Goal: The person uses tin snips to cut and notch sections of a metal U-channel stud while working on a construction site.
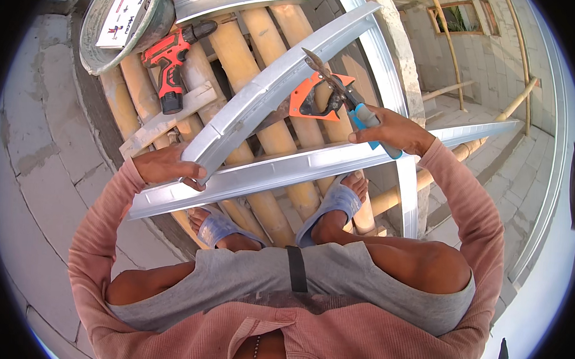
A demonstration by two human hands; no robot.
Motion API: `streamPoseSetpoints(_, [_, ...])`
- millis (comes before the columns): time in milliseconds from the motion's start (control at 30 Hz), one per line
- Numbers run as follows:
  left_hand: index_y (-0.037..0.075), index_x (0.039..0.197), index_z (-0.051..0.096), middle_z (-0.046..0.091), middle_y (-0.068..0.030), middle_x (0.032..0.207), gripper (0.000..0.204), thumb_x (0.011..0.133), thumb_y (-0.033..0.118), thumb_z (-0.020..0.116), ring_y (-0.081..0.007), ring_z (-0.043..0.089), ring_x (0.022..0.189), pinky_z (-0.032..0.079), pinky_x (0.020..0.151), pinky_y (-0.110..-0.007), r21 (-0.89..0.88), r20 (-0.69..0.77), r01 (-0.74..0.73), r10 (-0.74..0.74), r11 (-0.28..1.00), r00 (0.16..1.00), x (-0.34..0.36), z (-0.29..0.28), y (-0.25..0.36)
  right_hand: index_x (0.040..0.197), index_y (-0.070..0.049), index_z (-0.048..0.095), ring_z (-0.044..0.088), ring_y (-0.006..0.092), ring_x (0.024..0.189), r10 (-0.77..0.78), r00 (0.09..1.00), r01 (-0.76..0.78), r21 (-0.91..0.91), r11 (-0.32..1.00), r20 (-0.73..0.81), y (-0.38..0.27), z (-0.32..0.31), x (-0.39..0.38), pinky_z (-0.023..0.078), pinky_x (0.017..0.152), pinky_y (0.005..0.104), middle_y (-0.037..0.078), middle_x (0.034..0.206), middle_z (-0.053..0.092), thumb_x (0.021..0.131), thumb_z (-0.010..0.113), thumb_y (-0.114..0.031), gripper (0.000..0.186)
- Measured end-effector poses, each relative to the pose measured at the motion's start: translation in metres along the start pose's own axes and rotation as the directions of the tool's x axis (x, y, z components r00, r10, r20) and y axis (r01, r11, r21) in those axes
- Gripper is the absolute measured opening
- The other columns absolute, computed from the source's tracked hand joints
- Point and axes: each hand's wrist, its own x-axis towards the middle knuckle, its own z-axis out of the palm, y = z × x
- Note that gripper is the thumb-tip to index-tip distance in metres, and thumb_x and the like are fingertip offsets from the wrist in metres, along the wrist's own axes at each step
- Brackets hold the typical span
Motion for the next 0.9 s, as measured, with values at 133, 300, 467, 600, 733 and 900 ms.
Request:
streamPoseSetpoints(133, [-0.003, 0.154, 0.029, 0.061, -0.0182, 0.12, 0.084, 0.092, 0.033, 0.072, -0.0237, 0.069, 0.109, 0.059, 0.096, -0.037, 0.025, 0.001, -0.016, 0.016, 1.0, 1.0, 0.0, 0.004, 0.005, 0.121, -0.002, 0.063, 0.058, 0.0176, 0.088, 0.163, 0.986, -0.168, 0.148, 0.975, 0.04, 0.006, -0.009, -0.001, 0.045, 0.078, 0.0293, 0.008, 0.098, 0.063, 0.082, 0.078, -0.041, 0.057])
streamPoseSetpoints(300, [-0.004, 0.153, 0.031, 0.06, -0.0177, 0.12, 0.084, 0.091, 0.034, 0.074, -0.0236, 0.068, 0.11, 0.058, 0.097, -0.036, 0.029, -0.005, -0.015, 0.015, 0.999, 1.0, 0.001, 0.009, 0.008, 0.112, -0.006, 0.064, 0.056, 0.0165, 0.082, 0.141, 0.989, -0.131, 0.172, 0.976, -0.05, 0.008, 0.002, -0.002, 0.044, 0.073, 0.0293, 0.004, 0.092, 0.06, 0.083, 0.076, -0.039, 0.045])
streamPoseSetpoints(467, [-0.004, 0.153, 0.033, 0.063, -0.015, 0.115, 0.085, 0.089, 0.036, 0.074, -0.0194, 0.067, 0.099, 0.058, 0.084, -0.035, 0.175, -0.013, -0.072, 0.075, 0.982, 0.997, 0.008, 0.006, -0.002, 0.115, -0.002, 0.065, 0.059, 0.0202, 0.082, 0.086, 0.989, -0.081, 0.043, 0.996, -0.121, 0.01, 0.008, -0.001, 0.047, 0.075, 0.0348, 0.007, 0.09, 0.064, 0.084, 0.072, -0.038, 0.048])
streamPoseSetpoints(600, [-0.001, 0.155, 0.033, 0.065, -0.0112, 0.109, 0.087, 0.088, 0.037, 0.072, -0.0177, 0.062, 0.092, 0.054, 0.075, -0.035, 0.258, -0.008, -0.126, 0.133, 0.958, 0.991, 0.008, 0.008, 0.004, 0.12, 0.005, 0.062, 0.066, 0.0323, 0.084, 0.054, 0.976, -0.119, -0.312, 0.943, -0.209, -0.002, 0.003, -0.012, 0.051, 0.083, 0.0426, 0.024, 0.091, 0.069, 0.085, 0.068, -0.039, 0.056])
streamPoseSetpoints(733, [0.003, 0.159, 0.028, 0.065, -0.0098, 0.104, 0.092, 0.087, 0.037, 0.073, -0.0188, 0.061, 0.097, 0.054, 0.081, -0.036, 0.251, -0.031, -0.029, 0.038, 0.968, 0.999, 0.005, 0.017, 0.02, 0.119, 0.006, 0.064, 0.07, 0.0404, 0.087, 0.019, 0.974, -0.103, -0.365, 0.925, -0.226, 0.014, 0.002, -0.012, 0.052, 0.086, 0.0462, 0.032, 0.094, 0.07, 0.086, 0.065, -0.038, 0.055])
streamPoseSetpoints(900, [0.006, 0.166, 0.009, 0.049, -0.0213, 0.143, 0.106, 0.088, 0.041, 0.07, -0.0301, 0.052, 0.128, 0.042, 0.109, -0.039, 0.345, -0.016, -0.08, 0.091, 0.935, 0.996, 0.021, 0.021, -0.005, 0.104, 0.002, 0.062, 0.061, 0.0255, 0.068, 0.076, 0.98, -0.121, -0.246, 0.962, -0.183, 0.015, 0.007, -0.017, 0.048, 0.065, 0.038, 0.016, 0.077, 0.062, 0.086, 0.066, -0.03, 0.036])
